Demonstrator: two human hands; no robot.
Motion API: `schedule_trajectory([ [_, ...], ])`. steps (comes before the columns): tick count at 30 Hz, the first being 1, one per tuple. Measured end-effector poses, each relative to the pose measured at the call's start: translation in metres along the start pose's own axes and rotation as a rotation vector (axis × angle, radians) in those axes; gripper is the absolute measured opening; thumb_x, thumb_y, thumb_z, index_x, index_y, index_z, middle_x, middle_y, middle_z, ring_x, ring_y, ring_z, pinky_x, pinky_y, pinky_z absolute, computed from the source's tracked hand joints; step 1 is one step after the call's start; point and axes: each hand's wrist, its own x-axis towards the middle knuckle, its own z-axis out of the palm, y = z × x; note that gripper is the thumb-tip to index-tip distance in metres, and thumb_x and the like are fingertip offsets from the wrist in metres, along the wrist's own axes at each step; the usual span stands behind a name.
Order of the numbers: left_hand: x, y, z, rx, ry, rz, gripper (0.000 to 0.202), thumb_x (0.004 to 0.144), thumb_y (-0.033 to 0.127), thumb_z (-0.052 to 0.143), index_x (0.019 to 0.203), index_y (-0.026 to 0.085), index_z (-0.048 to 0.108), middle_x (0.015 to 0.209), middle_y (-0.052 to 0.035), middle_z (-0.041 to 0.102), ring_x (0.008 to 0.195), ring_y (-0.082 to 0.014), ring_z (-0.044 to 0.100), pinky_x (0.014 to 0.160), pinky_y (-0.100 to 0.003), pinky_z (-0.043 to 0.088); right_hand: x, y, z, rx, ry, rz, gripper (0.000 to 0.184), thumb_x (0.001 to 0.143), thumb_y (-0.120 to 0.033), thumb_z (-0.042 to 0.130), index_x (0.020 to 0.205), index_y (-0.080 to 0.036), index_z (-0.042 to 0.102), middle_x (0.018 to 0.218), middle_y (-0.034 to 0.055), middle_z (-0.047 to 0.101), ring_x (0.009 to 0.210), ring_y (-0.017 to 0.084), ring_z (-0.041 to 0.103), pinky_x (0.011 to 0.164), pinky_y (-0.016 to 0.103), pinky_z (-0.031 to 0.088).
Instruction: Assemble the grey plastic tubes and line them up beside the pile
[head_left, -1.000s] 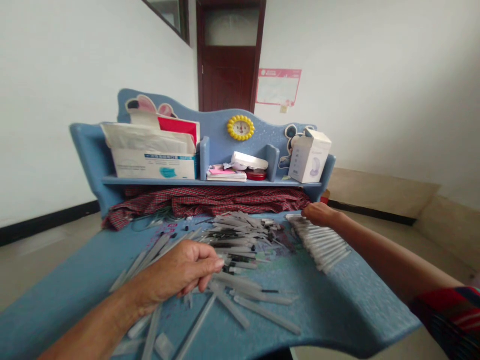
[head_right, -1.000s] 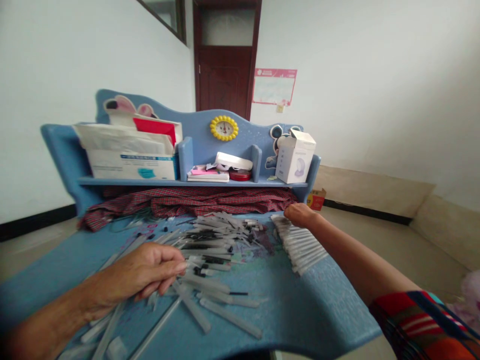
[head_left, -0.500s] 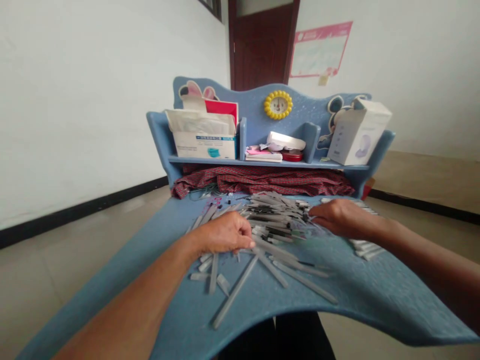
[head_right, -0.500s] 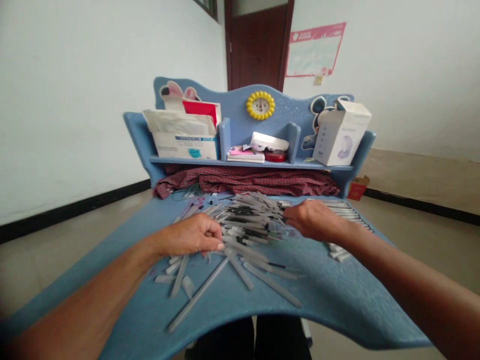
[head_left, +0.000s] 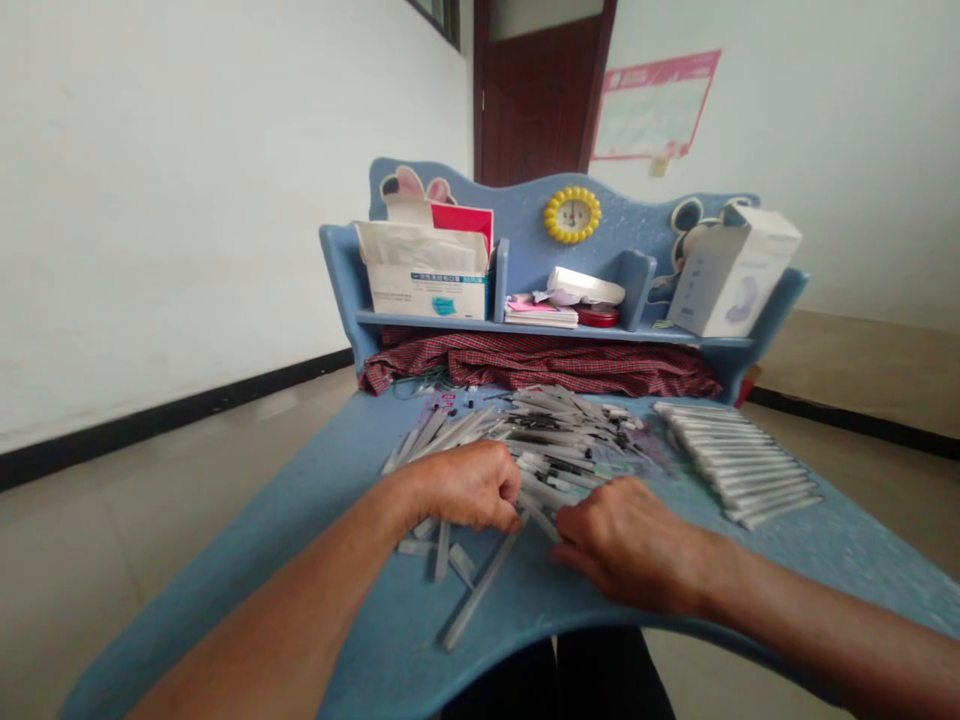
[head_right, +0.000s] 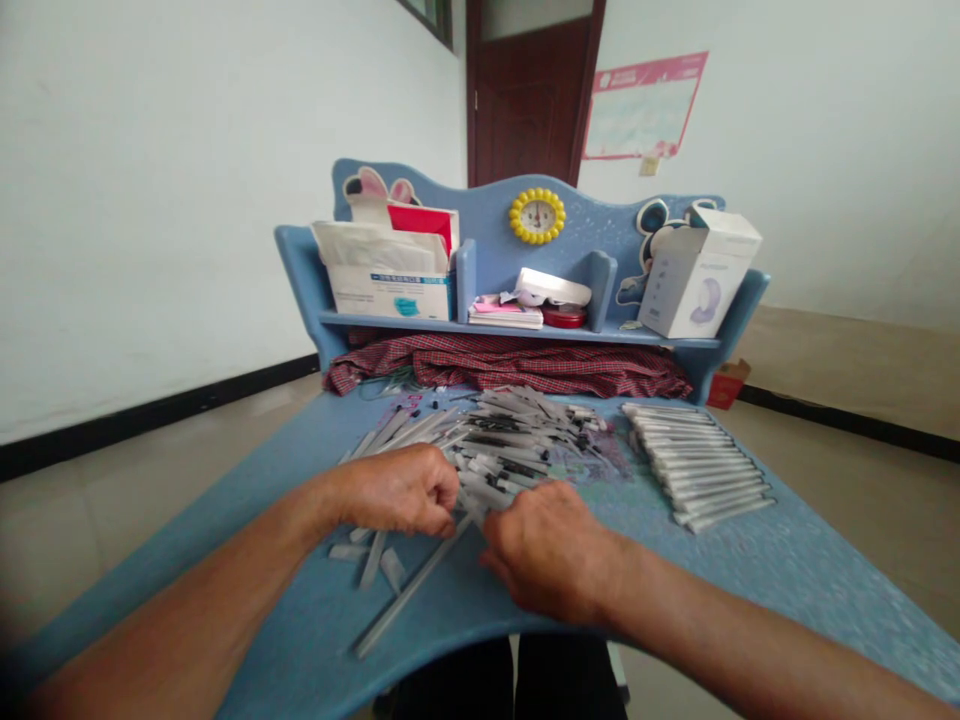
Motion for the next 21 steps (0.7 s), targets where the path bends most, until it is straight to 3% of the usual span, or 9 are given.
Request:
schedule_trajectory([
  [4, 0.0, 0.001, -0.004, 0.028, 0.052, -0.004, 0.008, 0.064, 0.02, 0.06, 0.058, 0.015, 0.061, 0.045, 0.0058, 0.049, 0.045, -0.0089, 0.045, 0.042, -0.019, 0.03, 0.007, -0.015, 0.005, -0.041, -0.048, 0.113, 0.029, 0.084, -0.031, 0.043, 0.08, -0.014, 0.067, 0.069, 0.0134, 0.069, 0.067, 0.023, 0.066, 0.058, 0.028, 0.044],
  [8, -0.001, 0.001, -0.006, 0.05, 0.147, 0.004, 0.007, 0.064, 0.02, 0.062, 0.059, 0.014, 0.062, 0.047, 0.0053, 0.051, 0.048, -0.0088, 0.047, 0.044, -0.018, 0.03, 0.013, -0.021, 0.009, -0.059, -0.034, 0.135, 0.027, 0.082, -0.027, 0.044, 0.08, -0.013, 0.067, 0.071, 0.0148, 0.069, 0.065, 0.025, 0.066, 0.055, 0.03, 0.046],
  [12, -0.002, 0.006, -0.004, 0.024, 0.303, 0.069, 0.008, 0.068, 0.021, 0.059, 0.065, 0.014, 0.063, 0.052, 0.0048, 0.054, 0.05, -0.0088, 0.049, 0.047, -0.018, 0.033, 0.014, -0.019, 0.004, -0.029, -0.046, 0.185, 0.029, 0.082, -0.024, 0.041, 0.08, -0.013, 0.067, 0.072, 0.015, 0.069, 0.066, 0.025, 0.066, 0.056, 0.03, 0.045],
  [16, -0.003, 0.018, 0.001, 0.026, 0.509, 0.253, 0.012, 0.073, 0.018, 0.056, 0.081, 0.014, 0.063, 0.073, -0.0009, 0.063, 0.068, -0.0124, 0.057, 0.062, -0.021, 0.043, 0.015, -0.003, -0.008, 0.008, 0.002, 0.23, 0.031, 0.081, -0.03, 0.041, 0.077, -0.016, 0.068, 0.073, 0.0124, 0.069, 0.067, 0.023, 0.065, 0.058, 0.029, 0.042],
  [19, -0.002, 0.022, 0.005, 0.15, 0.568, 0.434, 0.024, 0.073, 0.011, 0.055, 0.095, 0.015, 0.061, 0.094, -0.0051, 0.064, 0.089, -0.0166, 0.057, 0.08, -0.026, 0.043, 0.019, 0.014, -0.019, 0.042, 0.059, 0.217, 0.03, 0.078, -0.031, 0.043, 0.072, -0.017, 0.068, 0.071, 0.0089, 0.068, 0.062, 0.019, 0.061, 0.054, 0.025, 0.036],
  [21, -0.002, 0.022, 0.006, 0.226, 0.589, 0.459, 0.032, 0.073, 0.009, 0.054, 0.104, 0.014, 0.058, 0.098, -0.0067, 0.063, 0.093, -0.0182, 0.056, 0.084, -0.029, 0.042, 0.023, 0.024, -0.027, 0.094, 0.074, 0.181, 0.026, 0.075, -0.028, 0.045, 0.067, -0.017, 0.068, 0.065, 0.0059, 0.066, 0.057, 0.014, 0.056, 0.05, 0.024, 0.031],
])
